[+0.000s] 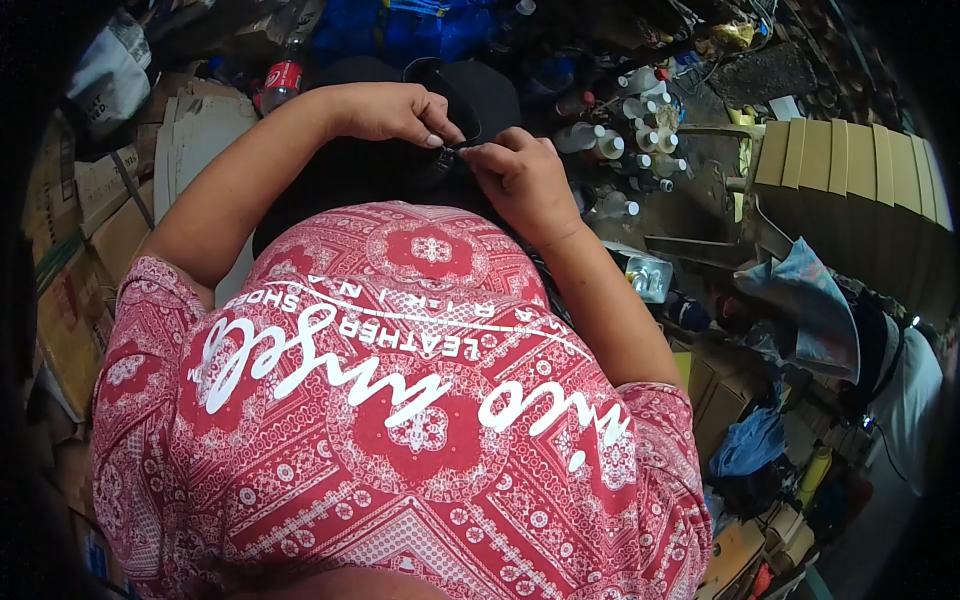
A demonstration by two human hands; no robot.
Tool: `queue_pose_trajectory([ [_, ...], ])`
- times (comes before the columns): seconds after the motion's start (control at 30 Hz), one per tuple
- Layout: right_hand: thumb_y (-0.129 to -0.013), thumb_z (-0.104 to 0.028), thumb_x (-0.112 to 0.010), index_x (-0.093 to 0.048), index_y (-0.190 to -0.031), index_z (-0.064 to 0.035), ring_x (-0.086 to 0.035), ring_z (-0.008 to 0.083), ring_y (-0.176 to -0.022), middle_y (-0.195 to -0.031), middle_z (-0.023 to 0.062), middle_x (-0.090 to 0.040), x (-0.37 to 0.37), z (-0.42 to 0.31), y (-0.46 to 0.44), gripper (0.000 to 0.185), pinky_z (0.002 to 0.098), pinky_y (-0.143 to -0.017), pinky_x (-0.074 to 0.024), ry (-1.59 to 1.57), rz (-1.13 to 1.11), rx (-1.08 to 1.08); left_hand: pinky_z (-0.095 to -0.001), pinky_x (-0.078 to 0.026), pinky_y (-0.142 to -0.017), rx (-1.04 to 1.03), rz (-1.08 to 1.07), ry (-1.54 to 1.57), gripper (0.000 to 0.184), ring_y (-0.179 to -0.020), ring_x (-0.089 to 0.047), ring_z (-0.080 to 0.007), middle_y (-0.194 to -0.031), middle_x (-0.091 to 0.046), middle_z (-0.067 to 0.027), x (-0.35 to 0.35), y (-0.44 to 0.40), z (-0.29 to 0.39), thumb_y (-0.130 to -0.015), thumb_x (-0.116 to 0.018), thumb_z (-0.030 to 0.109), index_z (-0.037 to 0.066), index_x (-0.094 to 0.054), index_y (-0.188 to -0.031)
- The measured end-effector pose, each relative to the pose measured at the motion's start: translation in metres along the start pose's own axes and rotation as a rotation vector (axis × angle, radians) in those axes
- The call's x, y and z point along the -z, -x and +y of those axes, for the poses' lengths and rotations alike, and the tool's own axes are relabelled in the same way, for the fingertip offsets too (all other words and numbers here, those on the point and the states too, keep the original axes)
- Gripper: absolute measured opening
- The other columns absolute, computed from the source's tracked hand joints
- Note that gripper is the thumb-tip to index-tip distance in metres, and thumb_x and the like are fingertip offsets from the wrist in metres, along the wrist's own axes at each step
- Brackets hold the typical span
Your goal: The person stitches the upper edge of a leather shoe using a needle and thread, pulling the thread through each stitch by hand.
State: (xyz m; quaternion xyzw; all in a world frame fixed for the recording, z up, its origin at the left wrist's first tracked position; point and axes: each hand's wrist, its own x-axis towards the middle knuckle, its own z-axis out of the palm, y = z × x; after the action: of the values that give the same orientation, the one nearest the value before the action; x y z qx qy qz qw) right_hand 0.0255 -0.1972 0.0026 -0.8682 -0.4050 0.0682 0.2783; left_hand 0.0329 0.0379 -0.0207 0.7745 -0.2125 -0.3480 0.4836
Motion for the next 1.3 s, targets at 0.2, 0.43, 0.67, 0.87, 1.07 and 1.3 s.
queue_pose_trajectory([
  [0.2,-0.077,-0.008,-0.061,-0.071,-0.089,-0.0147,-0.060,0.0269,-0.084,-0.083,0.0112,-0.060,0.022,-0.016,-0.019,0.017,0.0408,-0.077,-0.0424,0.294,-0.265,0.090,-0.0327,-0.042,-0.088,-0.051,-0.007,-0.137,0.031,-0.094,-0.055,-0.0227,-0.092,-0.057,-0.0094,0.002,-0.001,0.007,-0.079,-0.065,0.006,0.005,-0.066,-0.111],
  [0.43,-0.076,-0.008,-0.063,-0.071,-0.090,-0.0095,-0.061,0.0302,-0.082,-0.083,0.0129,-0.061,0.011,0.008,-0.036,0.016,0.0396,-0.074,-0.0483,0.095,-0.345,0.056,-0.0337,-0.049,-0.078,-0.122,0.247,-0.213,0.026,-0.088,-0.061,-0.0233,-0.088,-0.062,-0.0095,-0.006,-0.017,-0.007,-0.071,-0.071,0.000,0.004,-0.069,-0.097],
  [0.67,-0.073,-0.009,-0.070,-0.071,-0.092,-0.0074,-0.062,0.0286,-0.078,-0.078,0.0133,-0.064,0.007,0.011,-0.036,0.019,0.0371,-0.072,-0.0500,-0.055,-0.295,0.019,-0.0322,-0.048,-0.069,-0.147,0.389,-0.217,0.020,-0.078,-0.060,-0.0211,-0.082,-0.058,-0.0072,-0.007,-0.016,-0.006,-0.067,-0.076,0.003,0.003,-0.066,-0.084],
  [0.87,-0.083,-0.018,-0.069,-0.069,-0.096,-0.0053,-0.059,0.0113,-0.079,-0.086,0.0064,-0.067,0.010,0.025,-0.024,0.018,0.0266,-0.074,-0.0480,-0.459,-0.369,-0.398,-0.0348,-0.048,-0.073,-0.142,0.698,-0.341,0.028,-0.083,-0.059,-0.0279,-0.091,-0.058,-0.0100,-0.022,0.008,-0.002,-0.070,-0.076,0.013,0.004,-0.062,-0.093],
  [1.07,-0.079,-0.022,-0.075,-0.067,-0.099,-0.0046,-0.057,0.0172,-0.089,-0.094,0.0085,-0.059,0.001,0.035,-0.006,0.028,0.0289,-0.078,-0.0459,-0.506,-0.241,-0.221,-0.0386,-0.047,-0.081,0.142,0.635,-0.371,0.024,-0.093,-0.060,-0.0324,-0.095,-0.062,-0.0145,-0.038,0.069,0.005,-0.075,-0.071,0.013,0.004,-0.064,-0.097],
  [1.3,-0.089,-0.028,-0.061,-0.061,-0.080,-0.0031,-0.058,0.0253,-0.090,-0.090,0.0107,-0.058,-0.021,0.048,-0.021,0.026,0.0356,-0.084,-0.0459,-0.917,0.435,-0.454,-0.0313,-0.048,-0.083,0.059,0.966,0.032,0.023,-0.093,-0.063,-0.0185,-0.099,-0.066,-0.0065,0.000,0.082,-0.014,-0.096,-0.050,0.020,0.002,-0.065,-0.093],
])
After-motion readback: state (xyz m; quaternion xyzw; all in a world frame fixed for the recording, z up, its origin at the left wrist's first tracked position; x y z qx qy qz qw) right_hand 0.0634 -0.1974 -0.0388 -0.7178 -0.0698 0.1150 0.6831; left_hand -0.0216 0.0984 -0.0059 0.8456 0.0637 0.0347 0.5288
